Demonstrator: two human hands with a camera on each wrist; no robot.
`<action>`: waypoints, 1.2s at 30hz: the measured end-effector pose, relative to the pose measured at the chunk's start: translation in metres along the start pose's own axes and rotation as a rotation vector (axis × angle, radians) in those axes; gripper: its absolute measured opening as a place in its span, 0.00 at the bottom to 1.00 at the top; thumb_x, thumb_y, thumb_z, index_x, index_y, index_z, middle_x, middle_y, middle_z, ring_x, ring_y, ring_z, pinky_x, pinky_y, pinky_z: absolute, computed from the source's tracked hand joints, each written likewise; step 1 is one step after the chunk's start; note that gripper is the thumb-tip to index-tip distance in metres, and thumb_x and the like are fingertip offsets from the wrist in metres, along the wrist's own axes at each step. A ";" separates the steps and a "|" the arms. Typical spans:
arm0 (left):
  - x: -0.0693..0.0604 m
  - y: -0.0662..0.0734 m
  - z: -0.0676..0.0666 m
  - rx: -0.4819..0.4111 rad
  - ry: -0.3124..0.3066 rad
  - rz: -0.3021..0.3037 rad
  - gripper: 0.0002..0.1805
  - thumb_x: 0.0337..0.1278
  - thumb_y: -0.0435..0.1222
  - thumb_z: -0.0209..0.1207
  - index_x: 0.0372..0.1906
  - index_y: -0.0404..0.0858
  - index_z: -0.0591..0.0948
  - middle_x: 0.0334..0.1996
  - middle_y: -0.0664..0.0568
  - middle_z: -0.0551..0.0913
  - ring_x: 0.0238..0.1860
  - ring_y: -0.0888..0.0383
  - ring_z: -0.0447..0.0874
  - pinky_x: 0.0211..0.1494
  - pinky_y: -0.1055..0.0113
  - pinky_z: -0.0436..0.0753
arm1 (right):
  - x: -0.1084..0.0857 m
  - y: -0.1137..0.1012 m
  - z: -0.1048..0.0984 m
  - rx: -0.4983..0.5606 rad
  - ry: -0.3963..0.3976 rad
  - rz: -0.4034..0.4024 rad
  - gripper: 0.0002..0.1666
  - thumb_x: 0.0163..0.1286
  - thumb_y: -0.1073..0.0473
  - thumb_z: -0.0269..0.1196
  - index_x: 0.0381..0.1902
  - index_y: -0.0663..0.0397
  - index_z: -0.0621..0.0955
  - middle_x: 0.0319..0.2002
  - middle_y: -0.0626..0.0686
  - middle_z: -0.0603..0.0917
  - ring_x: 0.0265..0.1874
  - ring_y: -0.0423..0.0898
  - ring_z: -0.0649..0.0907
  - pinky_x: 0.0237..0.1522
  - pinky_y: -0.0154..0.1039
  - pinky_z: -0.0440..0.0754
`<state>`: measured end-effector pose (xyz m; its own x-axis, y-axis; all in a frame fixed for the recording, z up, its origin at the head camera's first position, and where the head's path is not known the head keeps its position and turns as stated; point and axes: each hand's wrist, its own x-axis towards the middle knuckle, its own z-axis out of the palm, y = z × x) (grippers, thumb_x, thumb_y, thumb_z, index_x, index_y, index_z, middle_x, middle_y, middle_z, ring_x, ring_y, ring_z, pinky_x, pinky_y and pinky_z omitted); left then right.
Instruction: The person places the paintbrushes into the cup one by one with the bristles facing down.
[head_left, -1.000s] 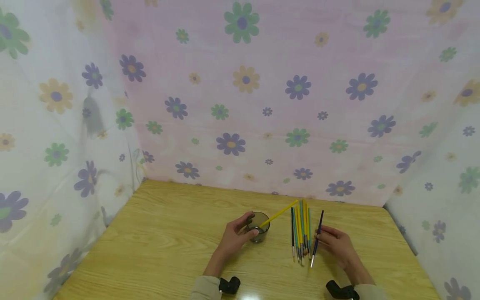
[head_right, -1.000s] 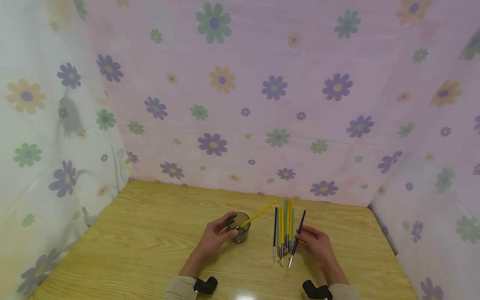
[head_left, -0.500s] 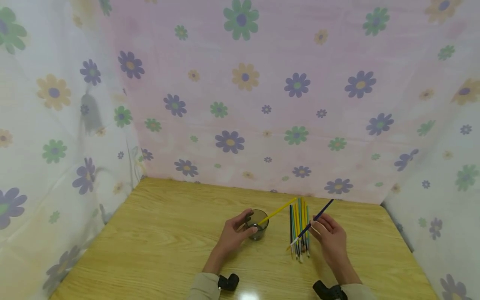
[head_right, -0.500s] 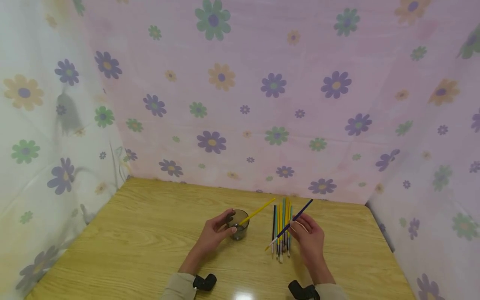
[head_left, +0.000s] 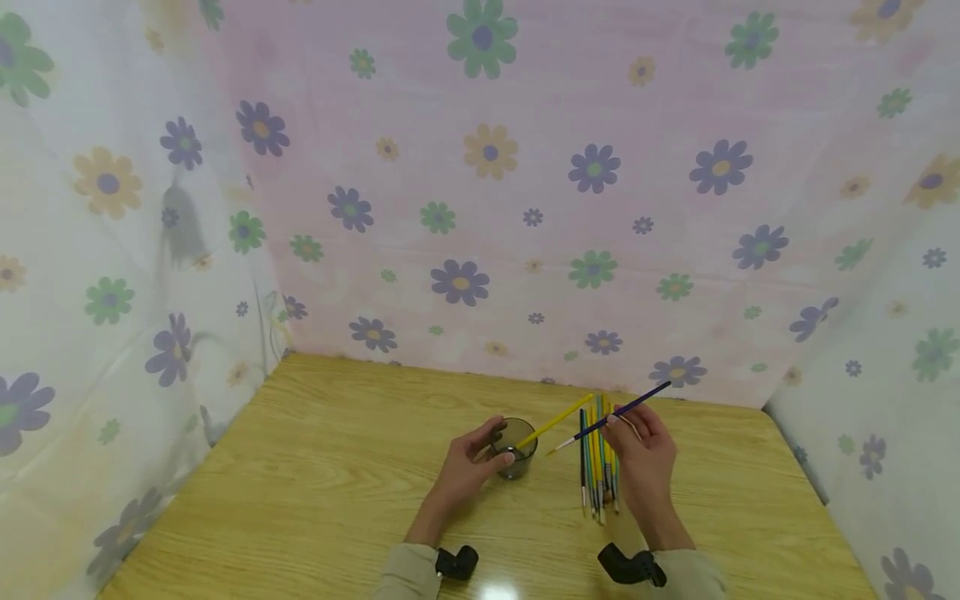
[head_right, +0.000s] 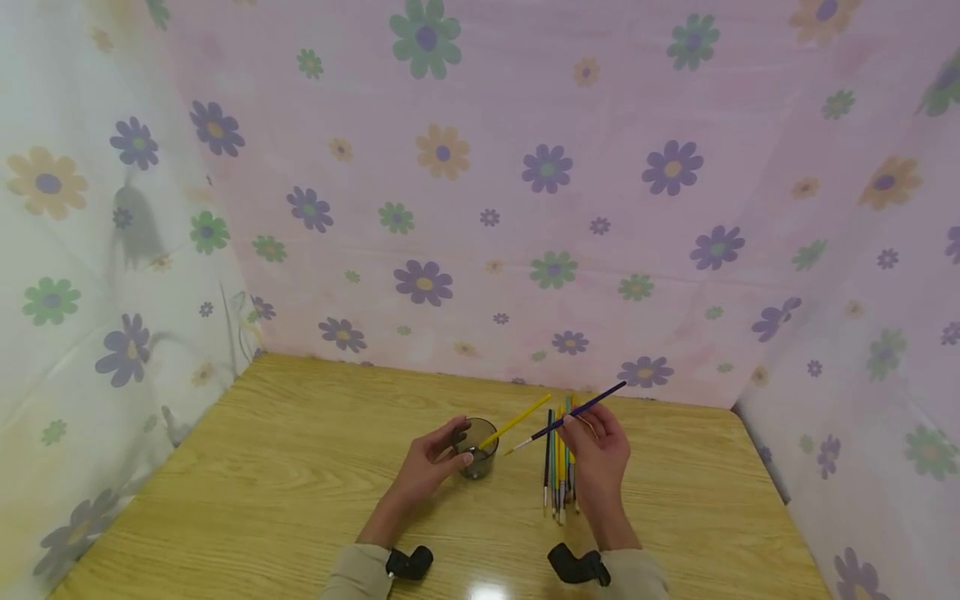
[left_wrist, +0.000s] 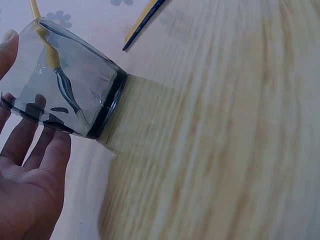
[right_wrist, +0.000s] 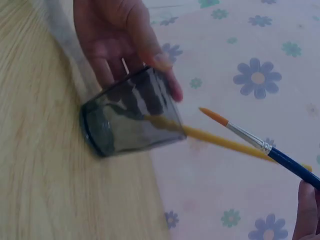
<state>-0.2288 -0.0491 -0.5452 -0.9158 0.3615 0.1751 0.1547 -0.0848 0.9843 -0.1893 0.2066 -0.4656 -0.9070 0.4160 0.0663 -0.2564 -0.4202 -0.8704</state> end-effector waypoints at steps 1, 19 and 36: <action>0.000 0.000 0.000 -0.001 0.002 0.000 0.35 0.65 0.29 0.65 0.75 0.33 0.68 0.72 0.37 0.70 0.76 0.42 0.64 0.77 0.47 0.67 | 0.000 0.001 0.004 -0.006 0.003 -0.003 0.16 0.69 0.78 0.61 0.50 0.59 0.78 0.42 0.50 0.85 0.41 0.43 0.88 0.45 0.35 0.89; 0.004 -0.005 0.002 -0.026 0.001 0.004 0.35 0.64 0.28 0.66 0.74 0.33 0.69 0.72 0.35 0.70 0.74 0.41 0.66 0.76 0.48 0.67 | 0.006 0.044 0.039 0.000 -0.099 -0.135 0.18 0.65 0.82 0.62 0.51 0.74 0.74 0.40 0.55 0.83 0.39 0.42 0.86 0.45 0.38 0.90; 0.003 -0.003 0.000 -0.021 0.020 -0.014 0.35 0.63 0.30 0.67 0.74 0.33 0.70 0.71 0.36 0.72 0.74 0.40 0.67 0.76 0.46 0.66 | 0.002 0.068 0.045 -0.146 -0.122 -0.114 0.18 0.70 0.75 0.63 0.55 0.76 0.74 0.45 0.62 0.81 0.41 0.42 0.85 0.46 0.36 0.90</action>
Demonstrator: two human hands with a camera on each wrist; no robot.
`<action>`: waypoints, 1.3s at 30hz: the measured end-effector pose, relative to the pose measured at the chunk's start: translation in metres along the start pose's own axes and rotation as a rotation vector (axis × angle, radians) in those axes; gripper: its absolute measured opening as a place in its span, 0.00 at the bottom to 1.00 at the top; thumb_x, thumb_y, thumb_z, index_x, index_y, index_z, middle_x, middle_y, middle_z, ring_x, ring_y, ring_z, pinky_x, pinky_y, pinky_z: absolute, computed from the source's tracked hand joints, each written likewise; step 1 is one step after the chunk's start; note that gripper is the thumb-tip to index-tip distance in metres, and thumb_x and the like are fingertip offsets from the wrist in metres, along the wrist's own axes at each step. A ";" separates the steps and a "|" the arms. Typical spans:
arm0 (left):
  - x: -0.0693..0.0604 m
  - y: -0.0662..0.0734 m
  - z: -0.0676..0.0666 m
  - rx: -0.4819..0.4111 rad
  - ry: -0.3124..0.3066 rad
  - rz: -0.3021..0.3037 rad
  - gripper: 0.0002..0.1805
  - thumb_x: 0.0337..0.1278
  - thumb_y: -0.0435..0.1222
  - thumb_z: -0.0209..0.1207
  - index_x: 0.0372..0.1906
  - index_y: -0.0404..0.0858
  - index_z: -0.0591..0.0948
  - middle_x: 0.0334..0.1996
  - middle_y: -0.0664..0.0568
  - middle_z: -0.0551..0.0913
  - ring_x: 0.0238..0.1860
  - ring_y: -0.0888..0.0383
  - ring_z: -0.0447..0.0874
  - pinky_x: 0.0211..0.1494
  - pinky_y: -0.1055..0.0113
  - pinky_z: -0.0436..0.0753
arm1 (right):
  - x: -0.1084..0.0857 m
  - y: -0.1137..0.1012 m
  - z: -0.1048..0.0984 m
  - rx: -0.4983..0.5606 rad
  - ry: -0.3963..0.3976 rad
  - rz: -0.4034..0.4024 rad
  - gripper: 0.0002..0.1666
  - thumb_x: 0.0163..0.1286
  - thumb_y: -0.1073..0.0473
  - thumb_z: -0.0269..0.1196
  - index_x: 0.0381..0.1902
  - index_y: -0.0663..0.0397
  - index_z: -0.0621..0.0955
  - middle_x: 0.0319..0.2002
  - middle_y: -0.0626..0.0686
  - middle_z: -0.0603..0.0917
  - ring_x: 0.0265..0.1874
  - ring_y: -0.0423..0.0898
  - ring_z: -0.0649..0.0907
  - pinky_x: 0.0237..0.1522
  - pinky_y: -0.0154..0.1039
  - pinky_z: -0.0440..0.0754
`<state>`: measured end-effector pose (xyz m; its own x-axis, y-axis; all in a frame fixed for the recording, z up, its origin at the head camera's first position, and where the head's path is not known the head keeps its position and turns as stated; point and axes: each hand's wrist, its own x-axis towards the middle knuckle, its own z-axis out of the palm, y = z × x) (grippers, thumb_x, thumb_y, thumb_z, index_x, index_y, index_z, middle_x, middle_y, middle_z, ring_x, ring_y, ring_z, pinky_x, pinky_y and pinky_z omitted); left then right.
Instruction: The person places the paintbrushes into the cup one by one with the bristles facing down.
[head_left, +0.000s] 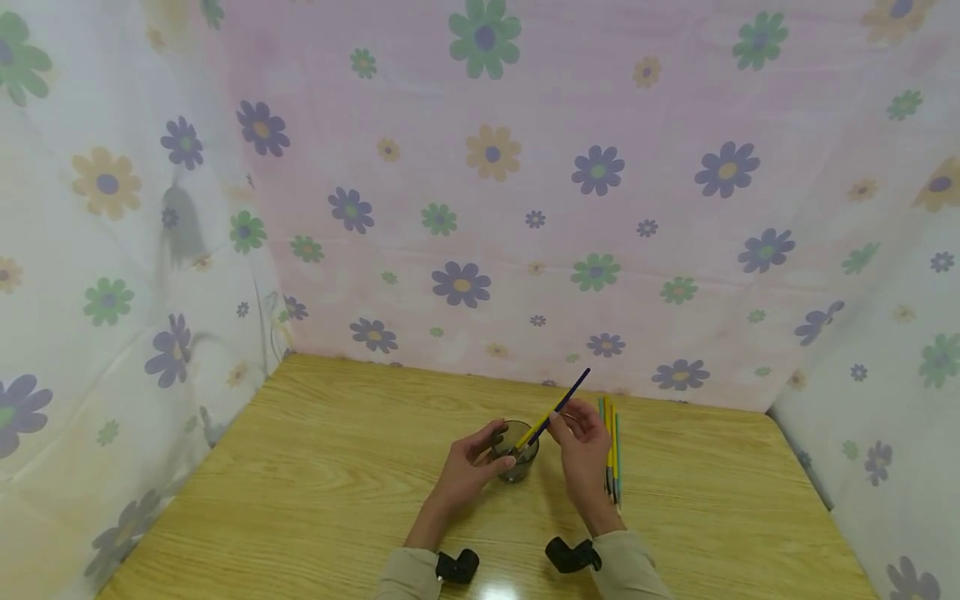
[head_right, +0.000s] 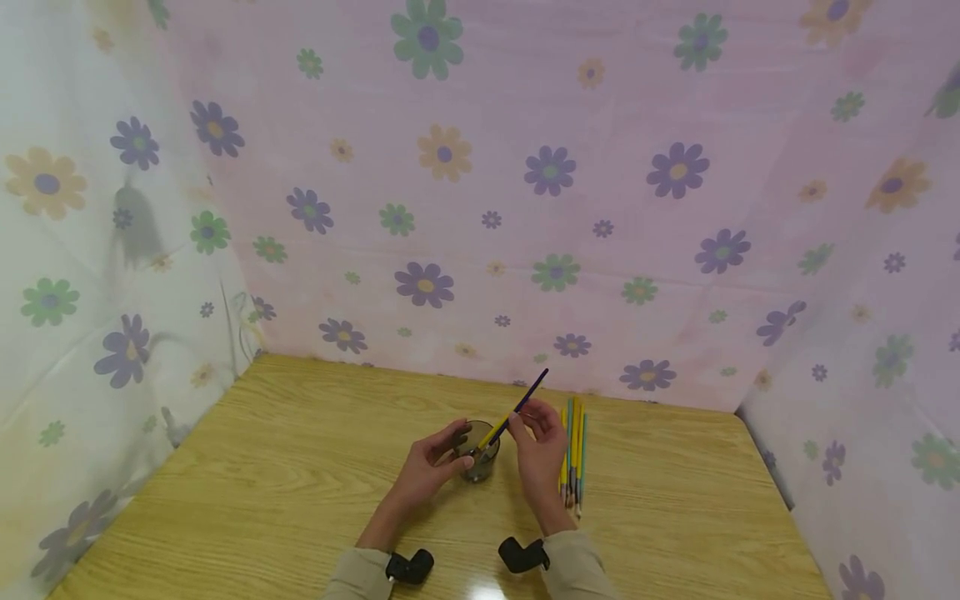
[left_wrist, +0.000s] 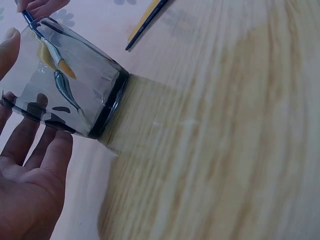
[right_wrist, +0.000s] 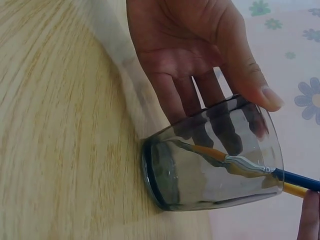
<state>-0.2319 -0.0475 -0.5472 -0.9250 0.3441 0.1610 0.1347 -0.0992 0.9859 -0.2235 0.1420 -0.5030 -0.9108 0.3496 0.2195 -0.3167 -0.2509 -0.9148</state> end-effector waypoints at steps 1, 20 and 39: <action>0.000 0.000 0.000 0.001 0.002 -0.002 0.35 0.62 0.30 0.68 0.74 0.34 0.70 0.71 0.36 0.72 0.74 0.41 0.67 0.76 0.46 0.66 | 0.000 0.001 0.000 -0.003 0.003 0.001 0.18 0.70 0.74 0.63 0.56 0.76 0.74 0.45 0.62 0.82 0.41 0.42 0.85 0.46 0.36 0.90; -0.002 0.002 0.001 0.025 -0.006 0.002 0.35 0.65 0.33 0.66 0.75 0.34 0.68 0.72 0.37 0.70 0.75 0.41 0.65 0.76 0.43 0.65 | -0.011 0.013 0.000 -0.039 0.012 -0.018 0.17 0.70 0.71 0.65 0.53 0.75 0.76 0.41 0.51 0.83 0.41 0.40 0.86 0.45 0.34 0.89; -0.002 0.002 0.001 0.026 -0.008 0.015 0.36 0.65 0.32 0.67 0.75 0.33 0.68 0.72 0.36 0.70 0.75 0.41 0.66 0.77 0.45 0.66 | -0.018 0.009 -0.026 -0.069 0.020 0.198 0.26 0.73 0.66 0.64 0.66 0.69 0.73 0.51 0.51 0.84 0.45 0.38 0.86 0.50 0.33 0.87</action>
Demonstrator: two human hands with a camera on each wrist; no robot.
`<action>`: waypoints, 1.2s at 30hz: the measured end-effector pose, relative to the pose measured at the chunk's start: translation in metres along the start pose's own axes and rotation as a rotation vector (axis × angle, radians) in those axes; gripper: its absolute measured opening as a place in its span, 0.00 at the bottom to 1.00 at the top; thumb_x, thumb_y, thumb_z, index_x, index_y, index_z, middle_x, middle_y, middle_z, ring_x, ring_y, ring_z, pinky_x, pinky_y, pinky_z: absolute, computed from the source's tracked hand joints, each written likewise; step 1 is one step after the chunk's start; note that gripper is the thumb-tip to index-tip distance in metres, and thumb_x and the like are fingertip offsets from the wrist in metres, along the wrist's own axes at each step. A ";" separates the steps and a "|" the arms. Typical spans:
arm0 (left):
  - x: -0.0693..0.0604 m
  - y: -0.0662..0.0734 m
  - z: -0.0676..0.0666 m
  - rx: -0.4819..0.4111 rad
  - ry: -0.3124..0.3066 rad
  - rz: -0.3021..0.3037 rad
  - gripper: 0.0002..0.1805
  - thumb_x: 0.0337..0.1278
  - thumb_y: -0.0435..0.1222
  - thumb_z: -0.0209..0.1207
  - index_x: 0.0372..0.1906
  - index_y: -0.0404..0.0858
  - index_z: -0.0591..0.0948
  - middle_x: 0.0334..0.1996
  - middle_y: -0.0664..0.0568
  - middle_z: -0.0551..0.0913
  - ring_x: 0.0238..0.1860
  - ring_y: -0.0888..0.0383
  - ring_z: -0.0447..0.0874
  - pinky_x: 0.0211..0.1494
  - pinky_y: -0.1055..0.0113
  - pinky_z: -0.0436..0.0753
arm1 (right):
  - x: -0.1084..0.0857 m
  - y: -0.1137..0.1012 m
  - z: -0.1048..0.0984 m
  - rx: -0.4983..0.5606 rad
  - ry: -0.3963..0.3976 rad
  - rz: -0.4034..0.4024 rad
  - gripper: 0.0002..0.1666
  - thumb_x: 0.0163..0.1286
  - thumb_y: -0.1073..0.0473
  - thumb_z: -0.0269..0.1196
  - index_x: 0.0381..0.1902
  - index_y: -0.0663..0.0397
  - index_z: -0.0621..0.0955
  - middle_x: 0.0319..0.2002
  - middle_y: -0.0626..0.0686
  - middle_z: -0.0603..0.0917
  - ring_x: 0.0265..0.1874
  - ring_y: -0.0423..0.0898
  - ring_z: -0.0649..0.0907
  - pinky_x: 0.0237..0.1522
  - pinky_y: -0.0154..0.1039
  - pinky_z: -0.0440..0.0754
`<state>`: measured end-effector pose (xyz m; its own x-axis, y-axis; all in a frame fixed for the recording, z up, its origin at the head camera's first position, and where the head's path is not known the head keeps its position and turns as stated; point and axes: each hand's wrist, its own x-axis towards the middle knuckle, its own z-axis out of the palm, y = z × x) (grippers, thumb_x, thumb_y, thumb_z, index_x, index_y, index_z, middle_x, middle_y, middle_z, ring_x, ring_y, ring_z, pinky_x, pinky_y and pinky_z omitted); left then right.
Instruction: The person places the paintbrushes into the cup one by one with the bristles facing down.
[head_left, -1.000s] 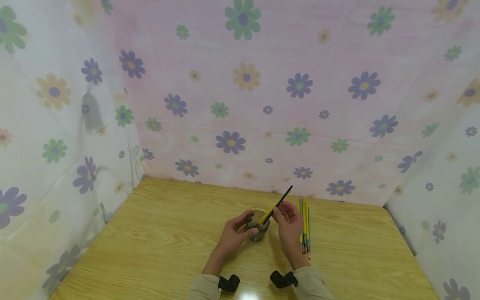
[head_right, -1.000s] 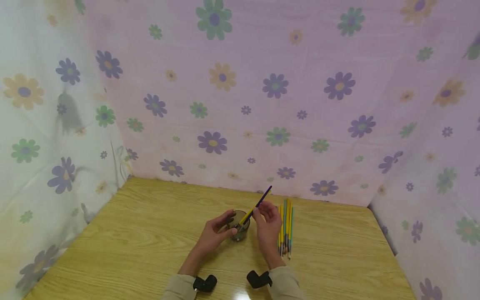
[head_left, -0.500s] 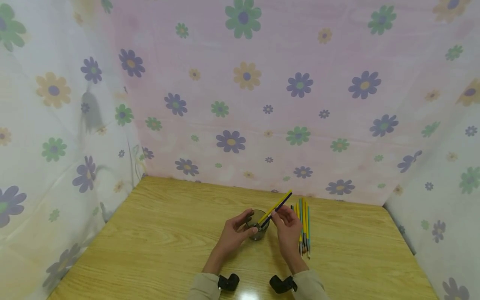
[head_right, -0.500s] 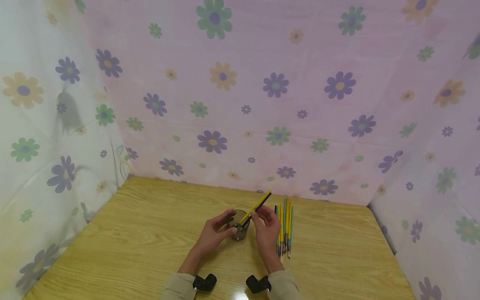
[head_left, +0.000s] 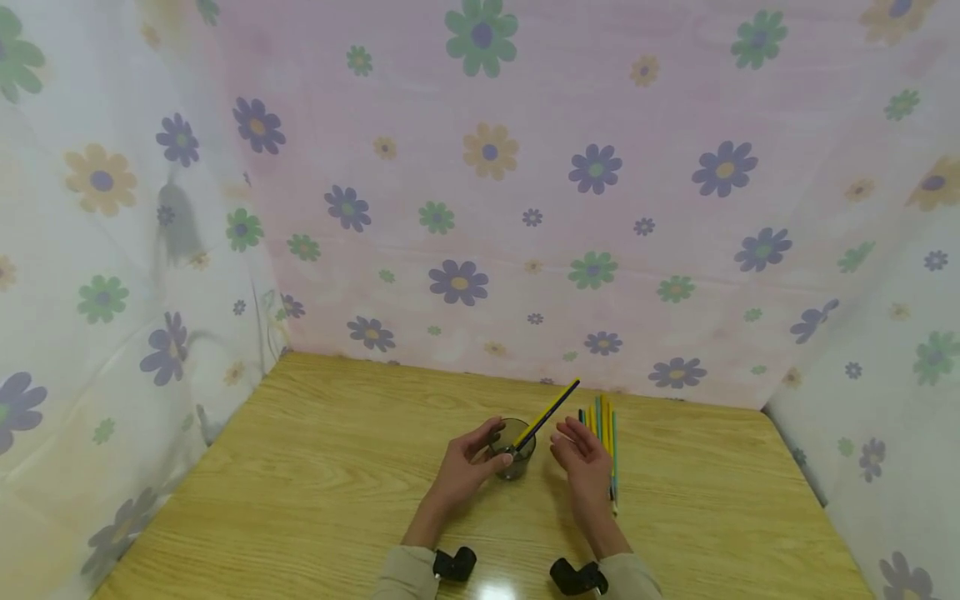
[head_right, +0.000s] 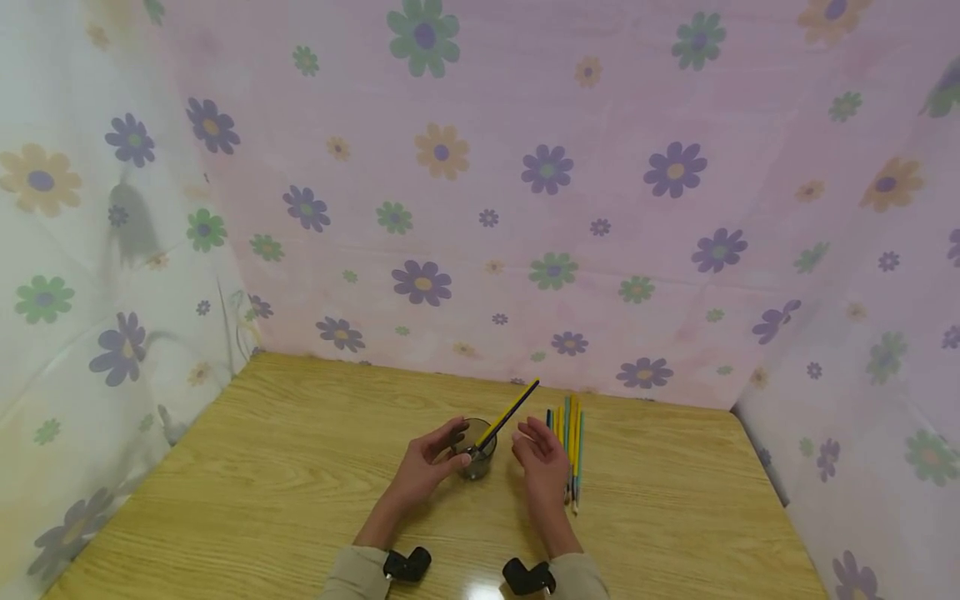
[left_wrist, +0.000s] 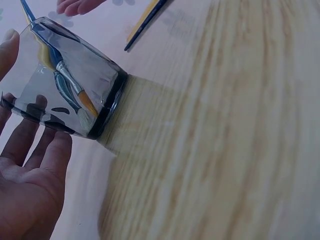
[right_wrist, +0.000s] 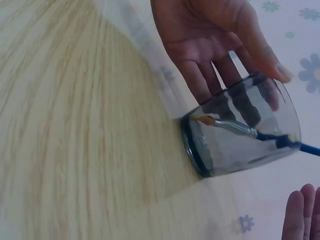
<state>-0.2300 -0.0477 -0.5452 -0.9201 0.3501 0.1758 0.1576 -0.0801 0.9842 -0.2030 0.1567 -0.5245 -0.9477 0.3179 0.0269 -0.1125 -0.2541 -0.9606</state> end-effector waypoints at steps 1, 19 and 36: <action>0.000 0.000 0.000 0.001 -0.002 0.004 0.36 0.65 0.32 0.67 0.75 0.32 0.68 0.72 0.36 0.70 0.75 0.41 0.65 0.77 0.45 0.66 | 0.000 -0.001 -0.003 0.009 0.000 0.018 0.26 0.74 0.66 0.64 0.66 0.68 0.73 0.50 0.48 0.85 0.45 0.37 0.86 0.51 0.33 0.87; 0.004 -0.003 -0.002 -0.010 0.000 0.001 0.35 0.64 0.30 0.67 0.75 0.34 0.69 0.72 0.35 0.70 0.74 0.39 0.65 0.76 0.48 0.67 | 0.024 -0.027 -0.086 0.194 -0.036 0.366 0.12 0.82 0.59 0.54 0.49 0.41 0.84 0.44 0.40 0.87 0.48 0.37 0.85 0.58 0.34 0.84; 0.003 -0.003 0.001 -0.008 0.011 -0.005 0.35 0.63 0.28 0.67 0.74 0.33 0.70 0.71 0.35 0.71 0.74 0.40 0.67 0.76 0.48 0.68 | 0.044 -0.029 -0.122 -0.406 -0.147 0.332 0.32 0.78 0.64 0.58 0.72 0.77 0.65 0.45 0.59 0.86 0.38 0.38 0.86 0.43 0.34 0.89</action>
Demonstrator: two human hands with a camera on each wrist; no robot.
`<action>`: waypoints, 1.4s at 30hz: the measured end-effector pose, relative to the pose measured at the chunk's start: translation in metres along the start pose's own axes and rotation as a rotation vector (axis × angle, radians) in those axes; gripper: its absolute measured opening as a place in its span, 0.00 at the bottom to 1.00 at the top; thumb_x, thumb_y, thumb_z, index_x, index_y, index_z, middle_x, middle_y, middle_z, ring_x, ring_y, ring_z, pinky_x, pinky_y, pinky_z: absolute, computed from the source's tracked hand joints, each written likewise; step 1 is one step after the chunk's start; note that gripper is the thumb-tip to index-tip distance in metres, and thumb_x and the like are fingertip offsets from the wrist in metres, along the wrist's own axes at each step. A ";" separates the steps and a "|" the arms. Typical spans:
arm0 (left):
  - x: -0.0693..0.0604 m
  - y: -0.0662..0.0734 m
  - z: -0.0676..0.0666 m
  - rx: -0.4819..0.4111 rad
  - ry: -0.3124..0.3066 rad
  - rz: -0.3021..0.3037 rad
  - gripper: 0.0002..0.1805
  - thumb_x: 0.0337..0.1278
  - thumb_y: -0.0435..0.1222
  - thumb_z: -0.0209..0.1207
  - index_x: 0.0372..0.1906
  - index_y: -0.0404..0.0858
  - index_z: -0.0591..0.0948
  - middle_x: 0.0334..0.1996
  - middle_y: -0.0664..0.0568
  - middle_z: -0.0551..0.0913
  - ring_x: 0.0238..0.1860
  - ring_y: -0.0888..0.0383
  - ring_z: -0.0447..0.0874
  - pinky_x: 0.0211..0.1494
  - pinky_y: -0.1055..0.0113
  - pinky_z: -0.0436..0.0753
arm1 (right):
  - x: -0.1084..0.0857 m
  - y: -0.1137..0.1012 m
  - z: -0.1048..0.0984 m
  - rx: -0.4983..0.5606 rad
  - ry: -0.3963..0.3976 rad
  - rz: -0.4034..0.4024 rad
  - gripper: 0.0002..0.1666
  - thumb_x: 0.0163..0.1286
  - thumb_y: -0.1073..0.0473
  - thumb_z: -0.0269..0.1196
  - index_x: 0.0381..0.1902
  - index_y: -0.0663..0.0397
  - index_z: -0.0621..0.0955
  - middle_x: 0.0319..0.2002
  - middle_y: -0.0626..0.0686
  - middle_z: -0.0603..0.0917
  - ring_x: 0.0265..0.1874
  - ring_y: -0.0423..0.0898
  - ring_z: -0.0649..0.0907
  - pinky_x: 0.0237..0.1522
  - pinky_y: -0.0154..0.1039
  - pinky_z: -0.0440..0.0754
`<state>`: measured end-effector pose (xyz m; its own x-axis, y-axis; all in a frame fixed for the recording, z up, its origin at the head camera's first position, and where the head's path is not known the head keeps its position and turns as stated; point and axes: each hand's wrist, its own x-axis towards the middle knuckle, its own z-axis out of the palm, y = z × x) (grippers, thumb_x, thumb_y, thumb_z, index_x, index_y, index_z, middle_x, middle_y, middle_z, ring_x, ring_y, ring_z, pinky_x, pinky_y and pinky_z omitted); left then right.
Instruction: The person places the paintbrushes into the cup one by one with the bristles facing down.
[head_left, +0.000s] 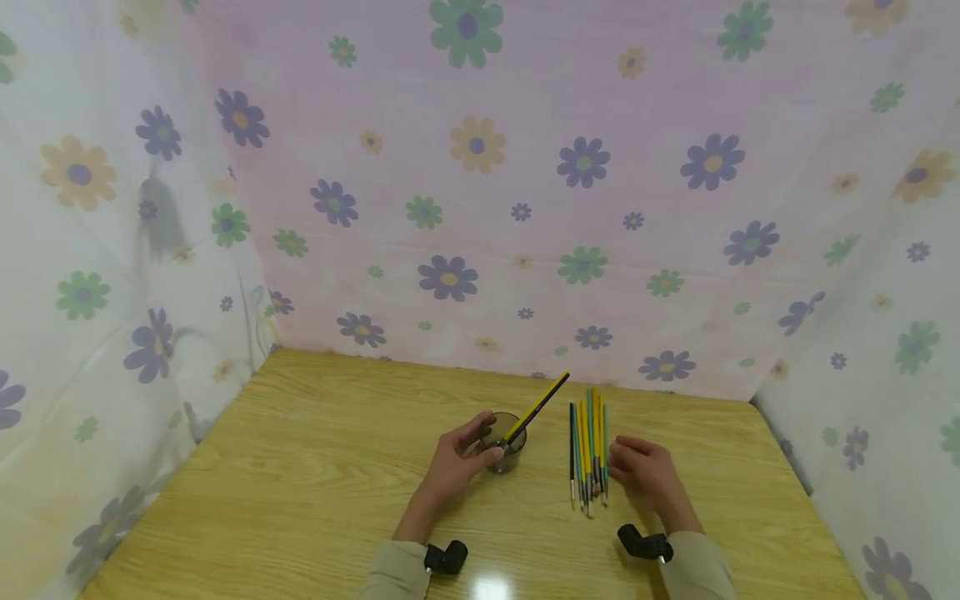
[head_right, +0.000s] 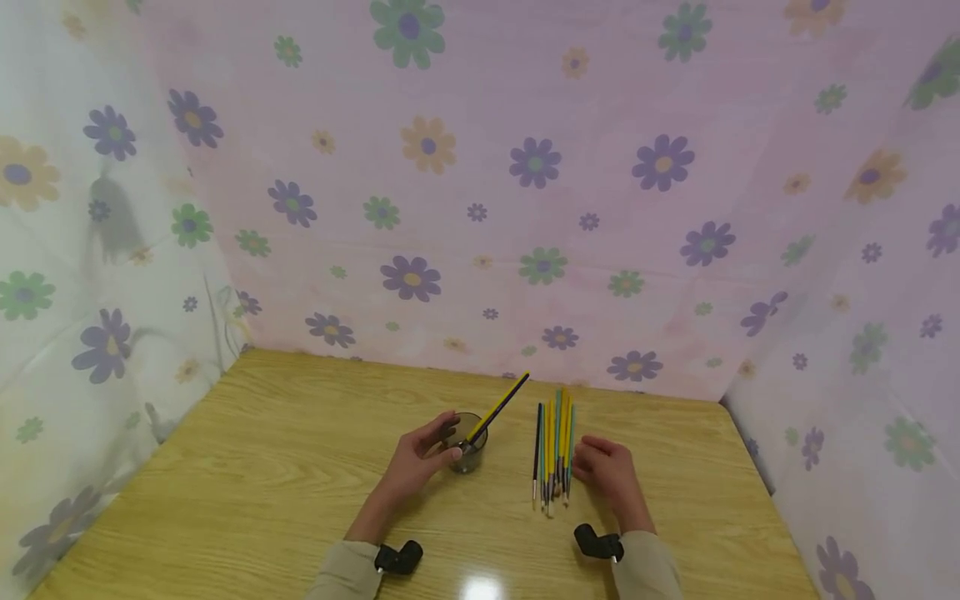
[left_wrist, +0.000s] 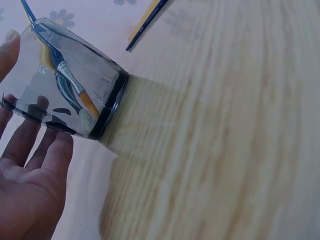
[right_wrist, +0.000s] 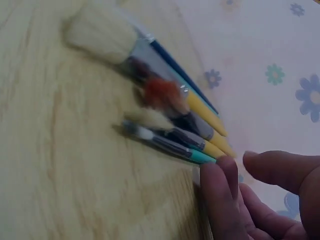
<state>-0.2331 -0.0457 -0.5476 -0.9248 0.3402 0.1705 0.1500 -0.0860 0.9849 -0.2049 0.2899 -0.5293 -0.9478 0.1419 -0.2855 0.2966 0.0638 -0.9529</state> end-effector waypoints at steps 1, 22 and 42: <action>0.000 0.000 0.000 0.002 0.002 -0.004 0.34 0.63 0.28 0.67 0.74 0.34 0.70 0.71 0.35 0.71 0.74 0.40 0.67 0.76 0.48 0.68 | 0.001 -0.001 0.002 -0.058 0.017 -0.019 0.31 0.77 0.65 0.58 0.71 0.78 0.66 0.47 0.63 0.85 0.38 0.39 0.86 0.42 0.34 0.89; -0.001 0.000 -0.002 0.015 0.009 -0.012 0.35 0.63 0.29 0.67 0.74 0.36 0.70 0.72 0.37 0.71 0.74 0.41 0.66 0.76 0.49 0.68 | 0.006 -0.007 0.012 -0.295 0.163 -0.083 0.25 0.66 0.71 0.64 0.60 0.78 0.75 0.47 0.69 0.82 0.31 0.44 0.86 0.32 0.38 0.89; 0.000 0.000 -0.001 0.011 -0.007 0.000 0.35 0.64 0.30 0.67 0.74 0.34 0.69 0.72 0.35 0.70 0.74 0.40 0.66 0.76 0.48 0.68 | -0.004 -0.011 0.011 -0.542 0.182 -0.117 0.28 0.59 0.68 0.70 0.56 0.77 0.78 0.49 0.72 0.82 0.46 0.64 0.83 0.44 0.54 0.87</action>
<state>-0.2334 -0.0467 -0.5479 -0.9223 0.3466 0.1708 0.1542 -0.0753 0.9852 -0.2054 0.2774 -0.5189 -0.9567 0.2679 -0.1134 0.2539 0.5787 -0.7750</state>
